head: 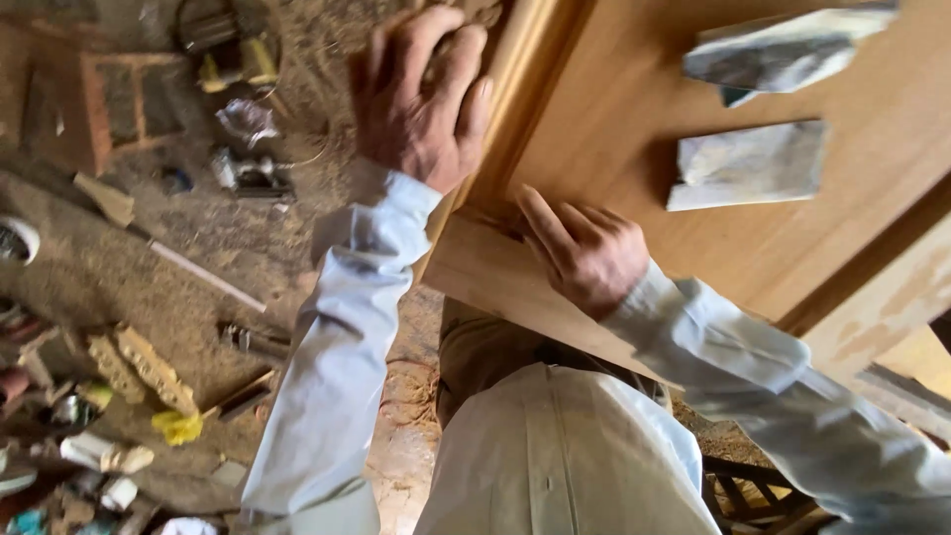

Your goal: Refining and finishing a wooden door panel using a chisel, sandpaper, and glue.

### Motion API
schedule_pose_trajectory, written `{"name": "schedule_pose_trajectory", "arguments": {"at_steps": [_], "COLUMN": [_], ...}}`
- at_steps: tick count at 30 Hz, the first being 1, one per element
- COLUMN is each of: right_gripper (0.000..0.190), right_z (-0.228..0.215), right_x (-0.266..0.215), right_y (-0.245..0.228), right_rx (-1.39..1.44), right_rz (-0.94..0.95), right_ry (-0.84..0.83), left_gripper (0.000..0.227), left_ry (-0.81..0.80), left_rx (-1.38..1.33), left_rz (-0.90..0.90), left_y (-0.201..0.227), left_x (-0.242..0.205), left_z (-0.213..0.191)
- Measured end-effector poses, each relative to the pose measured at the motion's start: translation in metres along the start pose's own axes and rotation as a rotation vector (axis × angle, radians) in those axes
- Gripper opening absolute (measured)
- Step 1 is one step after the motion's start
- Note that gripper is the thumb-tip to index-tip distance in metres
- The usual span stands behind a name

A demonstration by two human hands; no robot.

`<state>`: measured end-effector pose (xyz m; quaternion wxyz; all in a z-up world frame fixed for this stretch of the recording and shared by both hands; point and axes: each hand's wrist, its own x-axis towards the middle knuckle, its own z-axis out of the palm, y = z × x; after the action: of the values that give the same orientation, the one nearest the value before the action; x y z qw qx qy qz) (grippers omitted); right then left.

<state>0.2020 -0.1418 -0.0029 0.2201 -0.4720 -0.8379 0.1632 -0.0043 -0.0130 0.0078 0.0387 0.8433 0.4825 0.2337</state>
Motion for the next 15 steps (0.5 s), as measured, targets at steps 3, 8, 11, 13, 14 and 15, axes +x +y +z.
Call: {"name": "schedule_pose_trajectory", "arguments": {"at_steps": [3,8,11,13,14,15], "right_gripper": [0.041,0.037,0.036,0.047,0.04,0.038], "right_z": [0.035,-0.017,-0.024,-0.013,0.003,0.018], "right_x": [0.021,-0.029,-0.007,0.0,-0.006,-0.011], "right_y": [-0.003,0.016,0.006,0.003,0.009,0.016], "right_rx": [-0.028,0.059,0.062,0.074,0.061,0.046], "right_rz": [-0.09,-0.028,-0.028,-0.01,-0.065,-0.12], "right_ry": [0.067,-0.055,-0.036,-0.039,0.013,0.063], "left_gripper": [0.022,0.021,0.026,0.029,0.026,0.023], "left_ry": [0.037,0.047,0.017,0.004,0.033,0.061], "left_rx": [0.017,-0.019,0.016,-0.019,-0.041,-0.064], "left_rz": [-0.005,0.015,-0.016,-0.006,0.019,0.044], "left_y": [-0.005,-0.004,-0.014,-0.009,-0.005,-0.002], "left_x": [-0.003,-0.002,-0.01,-0.009,-0.006,-0.003], "left_z": [0.011,0.011,0.013,0.014,0.012,0.011]}}
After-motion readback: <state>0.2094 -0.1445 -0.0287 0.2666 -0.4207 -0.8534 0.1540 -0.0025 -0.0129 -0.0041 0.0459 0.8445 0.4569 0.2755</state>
